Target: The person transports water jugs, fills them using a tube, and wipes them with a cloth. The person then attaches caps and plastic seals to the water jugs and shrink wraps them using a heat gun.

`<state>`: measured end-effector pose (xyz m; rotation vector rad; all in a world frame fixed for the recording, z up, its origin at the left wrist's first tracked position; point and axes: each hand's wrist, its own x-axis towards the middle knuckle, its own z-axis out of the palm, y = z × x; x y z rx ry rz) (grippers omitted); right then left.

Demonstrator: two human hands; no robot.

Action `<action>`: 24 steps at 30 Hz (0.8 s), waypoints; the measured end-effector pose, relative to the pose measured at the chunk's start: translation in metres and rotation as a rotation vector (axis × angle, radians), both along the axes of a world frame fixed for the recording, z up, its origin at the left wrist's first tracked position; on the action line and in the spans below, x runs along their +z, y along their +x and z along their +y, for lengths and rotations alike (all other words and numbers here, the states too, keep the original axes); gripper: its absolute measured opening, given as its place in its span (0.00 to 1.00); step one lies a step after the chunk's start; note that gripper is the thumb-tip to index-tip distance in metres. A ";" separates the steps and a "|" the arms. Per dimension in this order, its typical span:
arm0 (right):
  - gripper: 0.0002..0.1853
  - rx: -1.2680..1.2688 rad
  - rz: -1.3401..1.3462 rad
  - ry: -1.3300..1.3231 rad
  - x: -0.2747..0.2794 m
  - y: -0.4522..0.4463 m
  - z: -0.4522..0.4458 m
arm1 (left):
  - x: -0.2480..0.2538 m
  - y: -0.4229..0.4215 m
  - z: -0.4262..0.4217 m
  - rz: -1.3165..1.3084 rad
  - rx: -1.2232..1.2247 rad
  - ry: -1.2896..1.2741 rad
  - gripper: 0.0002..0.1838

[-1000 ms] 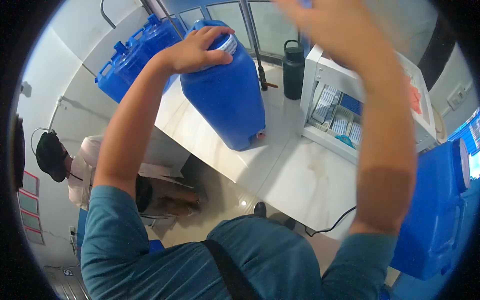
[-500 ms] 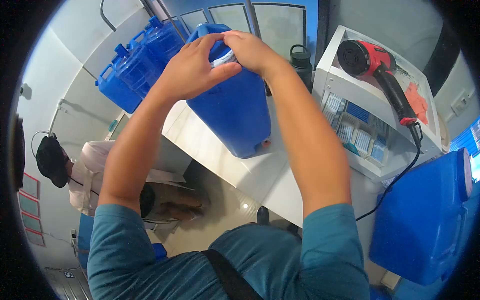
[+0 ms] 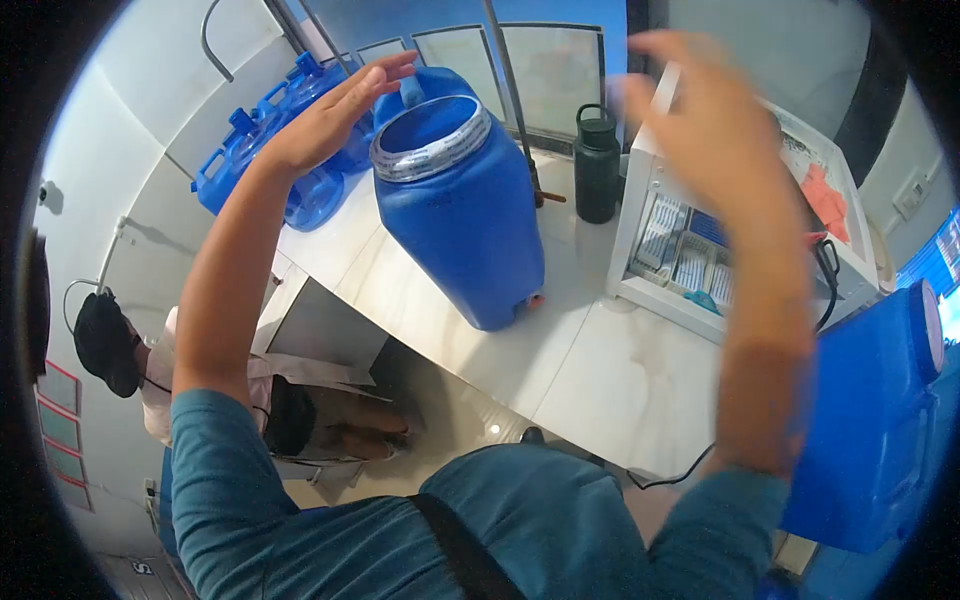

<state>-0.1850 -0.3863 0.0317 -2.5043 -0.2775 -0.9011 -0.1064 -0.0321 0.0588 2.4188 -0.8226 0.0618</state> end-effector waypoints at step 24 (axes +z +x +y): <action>0.34 0.599 0.420 0.829 0.005 -0.056 -0.101 | -0.125 0.006 0.013 -0.130 -0.159 -0.737 0.72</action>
